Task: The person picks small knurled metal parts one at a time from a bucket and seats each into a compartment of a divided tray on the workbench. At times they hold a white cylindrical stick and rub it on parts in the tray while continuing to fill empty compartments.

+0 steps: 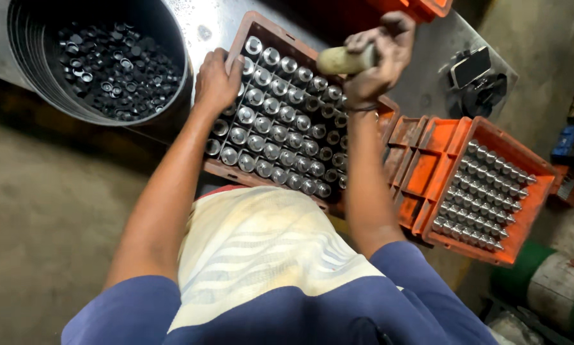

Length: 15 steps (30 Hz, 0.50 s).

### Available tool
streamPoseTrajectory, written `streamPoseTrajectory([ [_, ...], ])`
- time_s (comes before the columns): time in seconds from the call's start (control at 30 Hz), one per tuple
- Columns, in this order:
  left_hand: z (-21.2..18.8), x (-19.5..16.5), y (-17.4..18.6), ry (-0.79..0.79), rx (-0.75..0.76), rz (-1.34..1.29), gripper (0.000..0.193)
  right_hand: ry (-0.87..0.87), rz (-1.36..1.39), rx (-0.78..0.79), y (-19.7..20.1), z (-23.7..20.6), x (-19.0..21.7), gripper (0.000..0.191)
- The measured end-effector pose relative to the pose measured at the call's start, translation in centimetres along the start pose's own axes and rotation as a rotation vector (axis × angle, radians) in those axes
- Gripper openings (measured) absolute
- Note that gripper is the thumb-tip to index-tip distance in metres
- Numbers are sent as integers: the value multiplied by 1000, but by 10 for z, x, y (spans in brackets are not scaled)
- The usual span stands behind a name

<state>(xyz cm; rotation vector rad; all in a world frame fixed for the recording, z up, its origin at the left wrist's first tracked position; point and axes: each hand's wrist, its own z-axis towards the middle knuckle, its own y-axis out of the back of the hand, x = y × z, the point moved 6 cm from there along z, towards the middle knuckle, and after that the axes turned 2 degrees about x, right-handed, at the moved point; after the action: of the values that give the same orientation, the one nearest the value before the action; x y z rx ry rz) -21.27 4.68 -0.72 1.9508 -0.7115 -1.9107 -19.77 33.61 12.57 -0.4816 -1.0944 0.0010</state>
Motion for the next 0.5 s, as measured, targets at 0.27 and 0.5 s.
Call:
streamPoseTrajectory([
  [0.27, -1, 0, 0, -17, -17, 1, 44, -41, -82, 69, -16, -2, -47, 23],
  [0.5, -1, 1, 2, 47, 8, -1, 45, -37, -64, 96, -46, -8, -51, 16],
])
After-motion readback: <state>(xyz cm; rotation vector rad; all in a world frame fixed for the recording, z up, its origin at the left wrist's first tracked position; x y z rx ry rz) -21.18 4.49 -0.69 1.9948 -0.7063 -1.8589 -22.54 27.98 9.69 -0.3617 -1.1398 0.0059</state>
